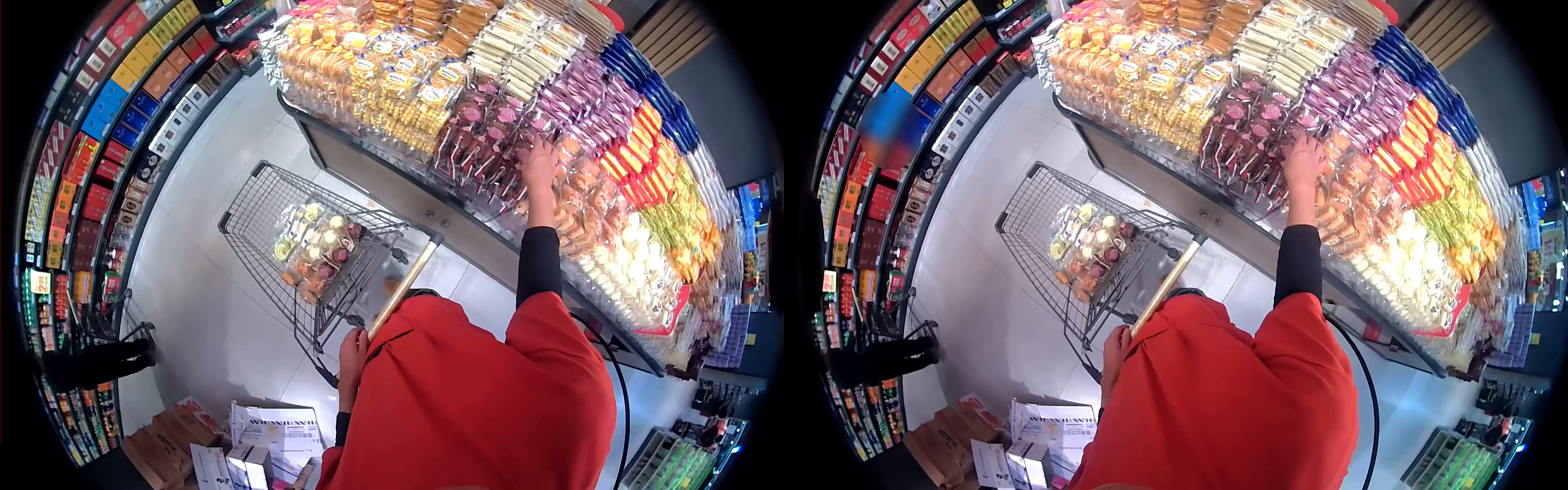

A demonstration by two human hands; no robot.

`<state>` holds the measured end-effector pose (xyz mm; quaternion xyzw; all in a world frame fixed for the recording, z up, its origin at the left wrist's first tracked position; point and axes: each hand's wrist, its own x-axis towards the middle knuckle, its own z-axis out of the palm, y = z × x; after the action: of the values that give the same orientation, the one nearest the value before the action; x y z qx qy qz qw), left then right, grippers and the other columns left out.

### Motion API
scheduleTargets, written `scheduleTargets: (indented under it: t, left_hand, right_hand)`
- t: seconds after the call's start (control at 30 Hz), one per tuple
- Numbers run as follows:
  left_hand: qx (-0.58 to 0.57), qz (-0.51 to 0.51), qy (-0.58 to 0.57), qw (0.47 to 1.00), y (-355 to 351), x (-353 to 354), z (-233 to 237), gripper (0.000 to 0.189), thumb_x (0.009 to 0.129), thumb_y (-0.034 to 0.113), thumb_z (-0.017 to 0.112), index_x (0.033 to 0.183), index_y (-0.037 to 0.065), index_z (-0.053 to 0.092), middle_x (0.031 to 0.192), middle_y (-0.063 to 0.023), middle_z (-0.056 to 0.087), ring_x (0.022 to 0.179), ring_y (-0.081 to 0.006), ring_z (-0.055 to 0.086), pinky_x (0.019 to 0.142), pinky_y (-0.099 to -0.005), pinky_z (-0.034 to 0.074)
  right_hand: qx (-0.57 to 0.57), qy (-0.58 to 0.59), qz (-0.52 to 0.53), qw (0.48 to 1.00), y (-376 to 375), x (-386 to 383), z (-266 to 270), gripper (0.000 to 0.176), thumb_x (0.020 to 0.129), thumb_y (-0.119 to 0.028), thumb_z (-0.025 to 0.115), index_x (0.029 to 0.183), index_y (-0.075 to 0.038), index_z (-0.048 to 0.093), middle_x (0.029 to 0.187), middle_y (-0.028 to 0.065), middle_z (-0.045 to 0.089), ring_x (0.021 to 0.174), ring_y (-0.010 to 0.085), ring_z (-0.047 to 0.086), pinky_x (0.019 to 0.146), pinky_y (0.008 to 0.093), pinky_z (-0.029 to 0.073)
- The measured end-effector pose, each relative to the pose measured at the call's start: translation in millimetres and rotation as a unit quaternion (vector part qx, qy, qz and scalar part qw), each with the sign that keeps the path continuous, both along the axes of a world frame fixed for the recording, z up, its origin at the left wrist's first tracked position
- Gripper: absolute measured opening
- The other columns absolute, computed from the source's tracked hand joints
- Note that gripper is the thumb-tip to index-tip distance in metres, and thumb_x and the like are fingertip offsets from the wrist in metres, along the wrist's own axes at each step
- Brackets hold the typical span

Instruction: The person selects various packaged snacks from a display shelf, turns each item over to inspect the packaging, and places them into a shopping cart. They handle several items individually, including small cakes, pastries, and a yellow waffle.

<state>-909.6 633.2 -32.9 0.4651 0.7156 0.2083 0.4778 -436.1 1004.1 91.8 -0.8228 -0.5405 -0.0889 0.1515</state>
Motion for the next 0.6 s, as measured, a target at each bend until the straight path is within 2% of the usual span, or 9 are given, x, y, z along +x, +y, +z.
scheduleTargets:
  t: [0.03,0.17,0.23,0.37,0.6]
  left_hand:
    - [0.002,0.0,-0.008,1.0,-1.8,-1.5,-1.8,0.037,0.103,0.03,0.051,0.116,-0.001,0.066,0.106,-0.0221,0.069,0.095,-0.0366,0.068,0.083,-0.0416,0.053]
    - [0.022,-0.001,-0.024,0.999,-5.0,-7.7,-3.0,0.035,0.102,0.028,0.053,0.115,-0.002,0.066,0.106,-0.0213,0.07,0.095,-0.0355,0.069,0.082,-0.0405,0.054]
    - [0.025,-0.001,-0.021,0.999,-6.0,-8.6,1.3,0.035,0.101,0.028,0.054,0.116,-0.002,0.066,0.106,-0.0213,0.07,0.096,-0.0352,0.069,0.083,-0.0405,0.054]
    - [0.03,0.012,-0.01,0.999,-10.9,-13.2,-2.4,0.034,0.1,0.026,0.056,0.117,-0.003,0.065,0.107,-0.0215,0.07,0.097,-0.0346,0.07,0.084,-0.0408,0.054]
    - [0.07,0.046,-0.006,0.996,-24.3,-13.6,-12.2,0.034,0.1,0.024,0.055,0.12,-0.002,0.064,0.112,-0.0213,0.069,0.098,-0.034,0.069,0.086,-0.0403,0.054]
  right_hand:
    - [0.03,-0.009,0.015,0.999,-5.0,-0.7,-1.0,0.057,0.086,-0.018,0.073,0.14,-0.018,0.056,0.132,0.0083,0.059,0.131,0.0314,0.048,0.109,0.0558,0.034]
    - [0.055,-0.013,0.026,0.998,-3.1,11.4,-4.3,0.045,0.089,-0.016,0.069,0.133,-0.02,0.062,0.13,0.0078,0.06,0.128,0.0313,0.05,0.109,0.0557,0.034]
    - [0.034,-0.056,0.028,0.997,0.1,18.5,-7.4,0.038,0.09,-0.015,0.067,0.128,-0.019,0.066,0.127,0.0074,0.061,0.127,0.0308,0.051,0.11,0.0558,0.034]
    - [0.025,-0.064,0.031,0.997,-1.7,24.4,-0.9,0.042,0.088,-0.016,0.07,0.129,-0.019,0.065,0.129,0.0067,0.061,0.127,0.0304,0.052,0.109,0.0556,0.036]
    - [0.03,0.054,0.026,0.998,-14.3,26.1,12.7,0.045,0.083,-0.016,0.076,0.127,-0.021,0.066,0.13,0.0073,0.06,0.127,0.0288,0.054,0.103,0.0544,0.041]
